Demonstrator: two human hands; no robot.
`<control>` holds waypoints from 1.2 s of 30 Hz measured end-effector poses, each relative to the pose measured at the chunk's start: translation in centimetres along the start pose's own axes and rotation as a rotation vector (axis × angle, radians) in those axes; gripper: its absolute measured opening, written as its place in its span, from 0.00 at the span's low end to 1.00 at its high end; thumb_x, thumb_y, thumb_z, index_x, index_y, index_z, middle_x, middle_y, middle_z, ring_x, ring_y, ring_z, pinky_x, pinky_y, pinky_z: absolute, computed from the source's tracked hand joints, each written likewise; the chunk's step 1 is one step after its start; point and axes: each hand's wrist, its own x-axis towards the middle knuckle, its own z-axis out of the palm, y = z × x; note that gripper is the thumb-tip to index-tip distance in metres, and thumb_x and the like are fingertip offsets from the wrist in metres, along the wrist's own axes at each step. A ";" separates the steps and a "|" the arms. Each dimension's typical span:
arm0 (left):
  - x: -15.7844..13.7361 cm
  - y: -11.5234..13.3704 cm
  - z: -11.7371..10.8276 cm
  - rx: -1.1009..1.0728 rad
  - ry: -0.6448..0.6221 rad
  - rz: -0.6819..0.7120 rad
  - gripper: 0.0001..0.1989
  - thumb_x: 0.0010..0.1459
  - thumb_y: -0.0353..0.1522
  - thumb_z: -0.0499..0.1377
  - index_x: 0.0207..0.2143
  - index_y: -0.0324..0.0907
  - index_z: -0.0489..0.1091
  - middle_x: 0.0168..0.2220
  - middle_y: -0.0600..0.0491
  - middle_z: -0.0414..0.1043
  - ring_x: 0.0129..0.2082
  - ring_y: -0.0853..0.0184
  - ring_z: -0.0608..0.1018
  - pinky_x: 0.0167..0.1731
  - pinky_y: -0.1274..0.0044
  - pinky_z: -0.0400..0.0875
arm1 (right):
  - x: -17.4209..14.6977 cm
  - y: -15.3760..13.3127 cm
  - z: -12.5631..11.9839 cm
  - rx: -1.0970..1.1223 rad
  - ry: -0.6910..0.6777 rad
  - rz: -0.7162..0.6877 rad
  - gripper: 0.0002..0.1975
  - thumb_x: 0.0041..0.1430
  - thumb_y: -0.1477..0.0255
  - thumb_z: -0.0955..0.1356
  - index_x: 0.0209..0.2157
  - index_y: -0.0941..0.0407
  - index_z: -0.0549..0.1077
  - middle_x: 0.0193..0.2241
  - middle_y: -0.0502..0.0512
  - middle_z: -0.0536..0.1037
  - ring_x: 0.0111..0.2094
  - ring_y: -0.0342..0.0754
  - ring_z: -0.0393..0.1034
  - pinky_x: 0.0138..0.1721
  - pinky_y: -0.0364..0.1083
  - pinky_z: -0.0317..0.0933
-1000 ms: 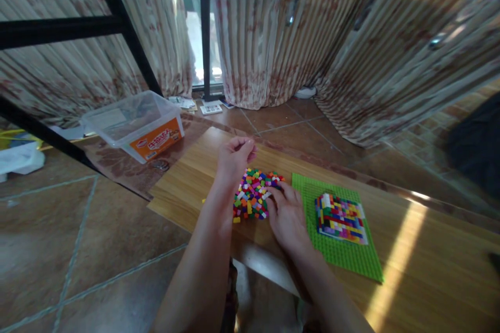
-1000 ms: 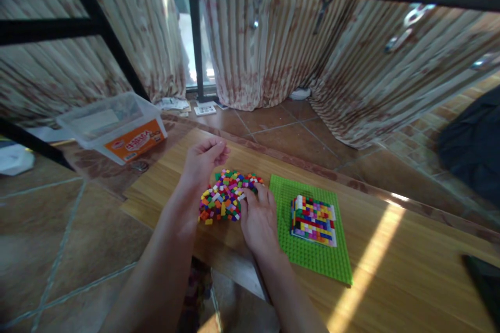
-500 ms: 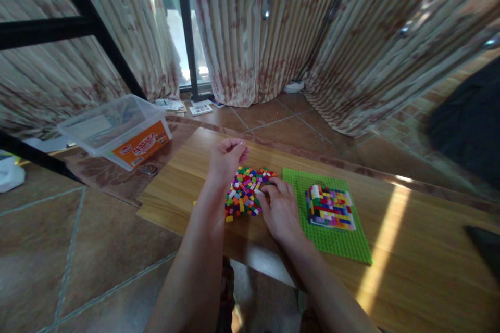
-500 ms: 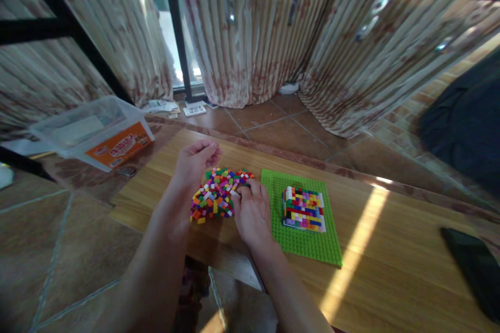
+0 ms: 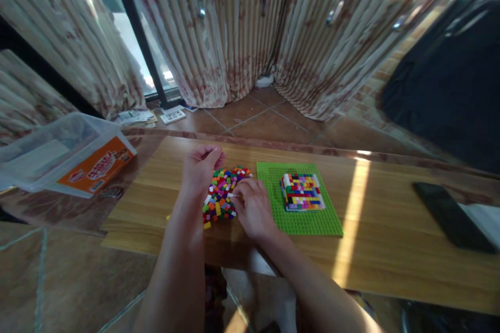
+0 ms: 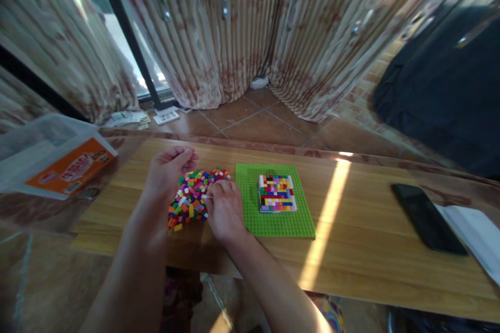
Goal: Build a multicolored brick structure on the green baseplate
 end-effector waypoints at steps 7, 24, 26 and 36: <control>-0.3 -0.2 0.7 0.066 -0.038 0.006 0.10 0.44 0.35 0.65 0.26 0.38 0.72 0.23 0.55 0.73 0.23 0.74 0.72 0.28 0.81 0.68 | 0.0 0.3 -4.4 0.215 0.124 -0.020 0.04 0.61 0.75 0.67 0.32 0.54 0.73 0.31 0.51 0.75 0.33 0.45 0.70 0.36 0.44 0.63; -1.5 -1.6 4.0 0.206 -0.209 -0.060 0.10 0.45 0.36 0.65 0.26 0.38 0.72 0.23 0.55 0.73 0.22 0.75 0.72 0.25 0.83 0.67 | -2.8 9.9 -14.6 -0.002 0.138 0.034 0.05 0.59 0.70 0.68 0.30 0.51 0.78 0.32 0.52 0.80 0.38 0.49 0.72 0.41 0.51 0.66; -1.7 -1.7 4.4 0.215 -0.240 -0.066 0.10 0.45 0.36 0.65 0.26 0.38 0.72 0.23 0.55 0.73 0.22 0.74 0.72 0.25 0.82 0.68 | -2.7 10.0 -14.2 0.024 0.137 0.029 0.06 0.59 0.71 0.68 0.29 0.51 0.78 0.33 0.51 0.79 0.38 0.49 0.72 0.41 0.50 0.66; -1.9 -1.9 5.1 0.231 -0.274 -0.056 0.11 0.45 0.37 0.66 0.25 0.38 0.73 0.23 0.54 0.74 0.22 0.74 0.72 0.25 0.81 0.66 | -2.5 11.3 -12.7 0.223 0.166 0.175 0.05 0.55 0.68 0.71 0.26 0.51 0.79 0.35 0.51 0.75 0.38 0.46 0.71 0.39 0.48 0.66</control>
